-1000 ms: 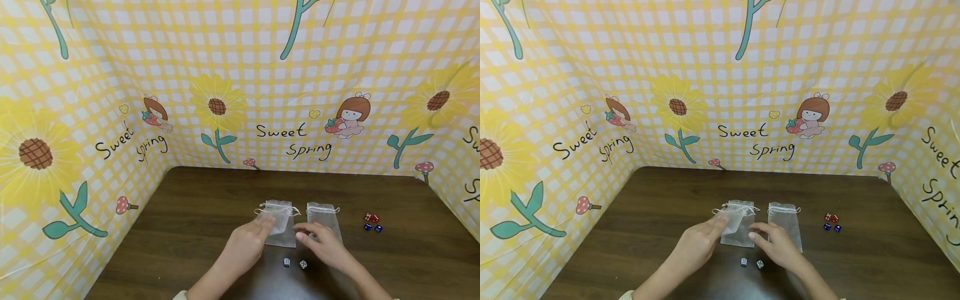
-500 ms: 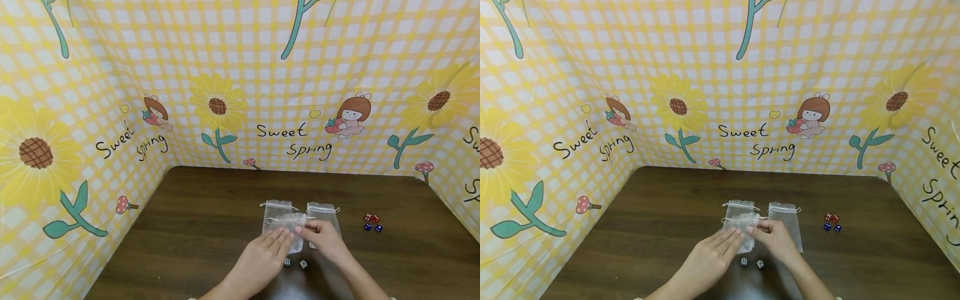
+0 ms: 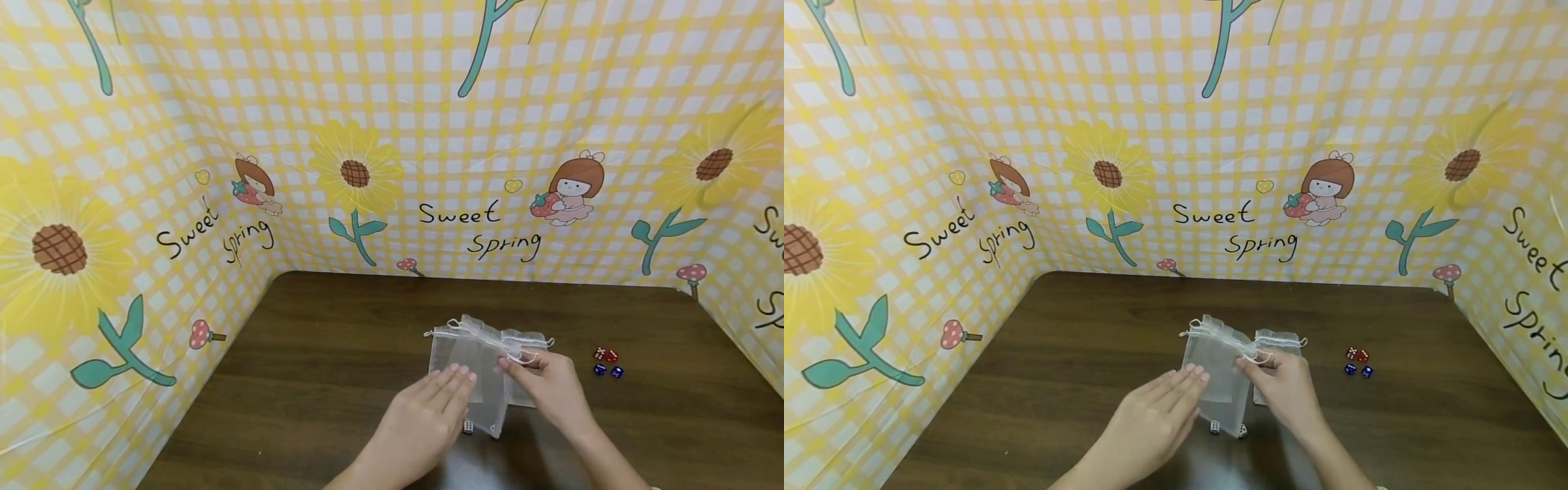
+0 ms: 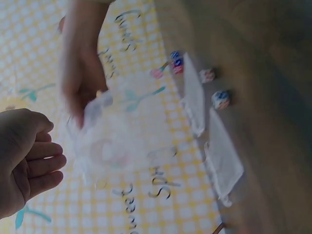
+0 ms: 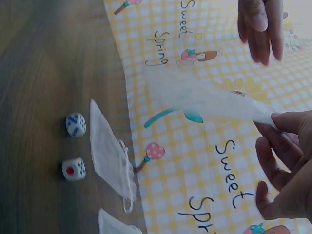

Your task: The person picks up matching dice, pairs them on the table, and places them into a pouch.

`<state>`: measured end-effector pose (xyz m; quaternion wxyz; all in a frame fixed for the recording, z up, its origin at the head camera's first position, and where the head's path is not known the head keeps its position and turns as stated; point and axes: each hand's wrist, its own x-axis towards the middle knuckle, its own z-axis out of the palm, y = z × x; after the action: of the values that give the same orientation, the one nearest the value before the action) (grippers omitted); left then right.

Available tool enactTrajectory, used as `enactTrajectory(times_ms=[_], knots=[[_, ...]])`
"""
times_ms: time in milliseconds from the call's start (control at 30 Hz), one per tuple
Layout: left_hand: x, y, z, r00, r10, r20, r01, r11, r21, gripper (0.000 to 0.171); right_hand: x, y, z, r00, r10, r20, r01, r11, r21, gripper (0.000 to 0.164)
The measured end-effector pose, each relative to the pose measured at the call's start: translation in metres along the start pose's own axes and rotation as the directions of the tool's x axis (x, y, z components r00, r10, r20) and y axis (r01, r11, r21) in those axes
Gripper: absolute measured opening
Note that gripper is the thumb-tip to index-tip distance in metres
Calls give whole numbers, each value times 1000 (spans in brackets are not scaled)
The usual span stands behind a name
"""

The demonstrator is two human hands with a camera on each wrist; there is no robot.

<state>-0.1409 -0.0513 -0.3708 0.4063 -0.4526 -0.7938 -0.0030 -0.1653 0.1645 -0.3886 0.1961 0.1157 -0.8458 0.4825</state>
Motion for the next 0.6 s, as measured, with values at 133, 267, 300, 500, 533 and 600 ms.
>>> enactTrajectory(times_ms=[133, 267, 300, 500, 533, 600], knots=[[2, -14, -4, 991, -117, -63, 112, 990, -83, 36, -1, 2, -2, 980, -173, -102, 153, 972, -176, 10], [4, -23, -3, 949, -314, -38, 286, 904, -319, 20, -4, 5, -1, 950, -290, -119, 263, 944, -199, 19], [4, -24, -3, 933, -360, -20, 325, 864, -384, 17, -5, 6, -1, 941, -319, -116, 295, 937, -187, 21], [9, -23, -1, 840, -506, 197, 507, 601, -618, 12, -10, 8, 2, 864, -496, -84, 482, 864, -146, 16], [9, -22, 0, 829, -510, 231, 525, 565, -636, 11, -10, 8, 2, 853, -516, -78, 502, 852, -147, 14], [10, -22, 1, 818, -503, 279, 541, 509, -669, 9, -10, 8, 2, 832, -551, -62, 538, 829, -149, 13]])
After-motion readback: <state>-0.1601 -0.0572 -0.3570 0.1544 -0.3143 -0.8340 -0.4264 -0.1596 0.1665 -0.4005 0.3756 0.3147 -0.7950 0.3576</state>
